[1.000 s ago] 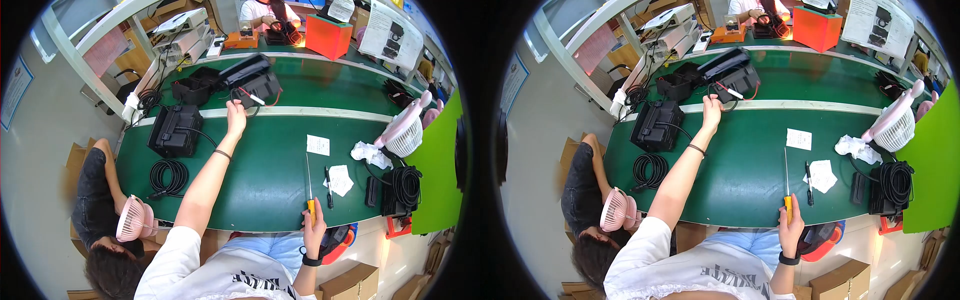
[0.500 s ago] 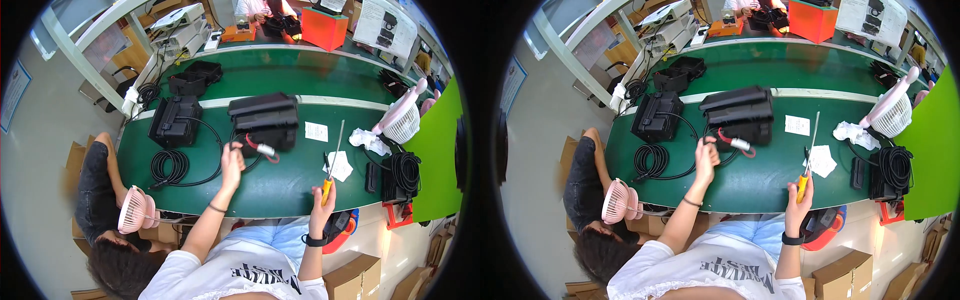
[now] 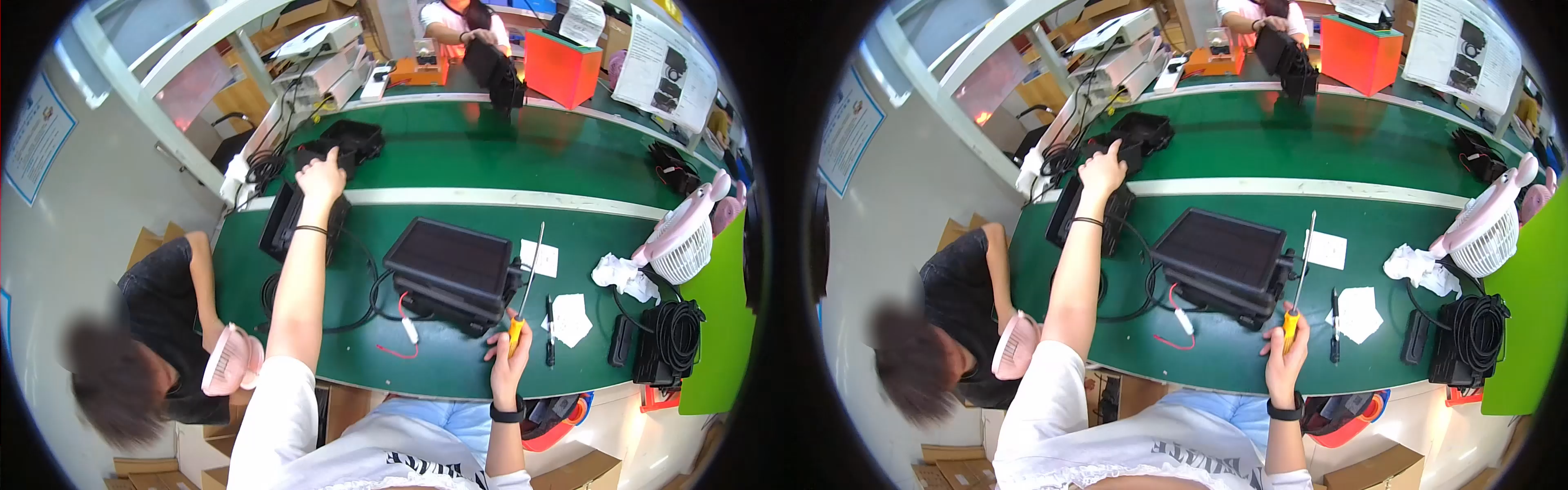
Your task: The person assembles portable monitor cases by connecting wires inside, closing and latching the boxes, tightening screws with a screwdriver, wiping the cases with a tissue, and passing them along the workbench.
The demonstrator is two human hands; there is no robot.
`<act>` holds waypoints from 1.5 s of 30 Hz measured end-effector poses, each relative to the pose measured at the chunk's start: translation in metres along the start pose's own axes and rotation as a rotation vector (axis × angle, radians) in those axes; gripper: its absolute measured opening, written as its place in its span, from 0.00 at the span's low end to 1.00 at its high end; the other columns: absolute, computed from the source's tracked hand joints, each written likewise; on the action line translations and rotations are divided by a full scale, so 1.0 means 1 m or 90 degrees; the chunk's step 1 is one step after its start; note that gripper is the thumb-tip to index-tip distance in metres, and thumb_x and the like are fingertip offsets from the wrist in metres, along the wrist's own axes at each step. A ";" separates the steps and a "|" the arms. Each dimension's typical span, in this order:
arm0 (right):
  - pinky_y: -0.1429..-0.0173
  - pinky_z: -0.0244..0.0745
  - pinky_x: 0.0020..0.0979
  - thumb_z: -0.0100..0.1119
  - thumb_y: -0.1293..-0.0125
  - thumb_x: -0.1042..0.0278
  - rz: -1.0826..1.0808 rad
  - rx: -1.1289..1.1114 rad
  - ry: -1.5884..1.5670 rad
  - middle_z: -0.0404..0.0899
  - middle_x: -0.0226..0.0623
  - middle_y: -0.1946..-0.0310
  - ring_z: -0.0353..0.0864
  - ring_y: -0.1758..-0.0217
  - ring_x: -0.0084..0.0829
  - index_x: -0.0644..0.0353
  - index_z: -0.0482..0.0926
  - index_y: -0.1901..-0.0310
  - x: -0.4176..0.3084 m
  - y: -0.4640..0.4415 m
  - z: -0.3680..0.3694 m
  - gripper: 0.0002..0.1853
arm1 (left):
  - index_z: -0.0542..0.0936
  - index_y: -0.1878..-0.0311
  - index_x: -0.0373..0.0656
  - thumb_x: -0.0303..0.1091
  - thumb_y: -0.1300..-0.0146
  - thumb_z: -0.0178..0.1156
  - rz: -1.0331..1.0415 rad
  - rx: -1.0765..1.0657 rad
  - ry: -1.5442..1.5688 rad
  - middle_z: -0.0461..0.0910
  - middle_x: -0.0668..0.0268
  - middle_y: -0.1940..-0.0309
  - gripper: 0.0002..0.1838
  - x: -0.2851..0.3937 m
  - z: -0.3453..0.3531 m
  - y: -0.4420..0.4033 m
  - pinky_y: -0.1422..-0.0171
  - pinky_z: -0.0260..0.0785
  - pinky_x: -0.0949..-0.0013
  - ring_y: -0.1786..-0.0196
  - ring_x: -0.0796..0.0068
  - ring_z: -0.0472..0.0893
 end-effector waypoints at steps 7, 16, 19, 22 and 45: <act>0.70 0.76 0.19 0.51 0.25 0.75 0.029 0.029 -0.002 0.76 0.41 0.42 0.78 0.65 0.19 0.64 0.66 0.37 0.003 0.000 -0.003 0.18 | 0.83 0.43 0.52 0.40 0.30 0.55 -0.069 -0.143 0.037 0.84 0.53 0.44 0.16 0.005 0.054 -0.065 0.39 0.78 0.52 0.40 0.51 0.82; 0.68 0.75 0.18 0.51 0.25 0.75 0.049 0.009 0.026 0.75 0.38 0.45 0.77 0.64 0.18 0.63 0.66 0.37 0.007 0.000 -0.002 0.18 | 0.84 0.44 0.56 0.32 0.37 0.65 0.037 -0.024 0.428 0.85 0.52 0.48 0.17 0.106 0.062 -0.096 0.38 0.76 0.54 0.45 0.50 0.84; 0.68 0.75 0.18 0.51 0.26 0.76 0.040 0.011 0.021 0.75 0.38 0.45 0.77 0.64 0.18 0.63 0.66 0.37 0.005 -0.001 -0.002 0.17 | 0.69 0.26 0.55 0.26 0.34 0.62 0.079 -0.187 0.944 0.68 0.51 0.27 0.32 0.170 0.089 -0.106 0.32 0.71 0.58 0.30 0.55 0.75; 0.67 0.75 0.18 0.51 0.25 0.75 0.043 0.018 0.023 0.75 0.38 0.46 0.76 0.64 0.18 0.63 0.66 0.38 0.006 0.000 -0.002 0.17 | 0.55 0.20 0.54 0.34 0.31 0.62 0.211 -0.342 1.047 0.53 0.47 0.21 0.40 0.233 0.036 -0.071 0.23 0.59 0.55 0.22 0.55 0.61; 0.64 0.76 0.21 0.59 0.28 0.69 0.045 0.043 0.046 0.83 0.36 0.55 0.78 0.68 0.19 0.63 0.69 0.41 0.013 0.000 -0.007 0.17 | 0.37 0.19 0.64 0.53 0.37 0.70 -0.044 -0.391 1.090 0.48 0.49 0.21 0.56 0.283 0.088 -0.074 0.27 0.55 0.28 0.21 0.41 0.55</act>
Point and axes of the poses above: each hand's wrist, its own y-axis away from the middle knuckle, its own z-axis out of the palm, x = y × z, the point moved 9 cm from there along -y, towards the middle knuckle
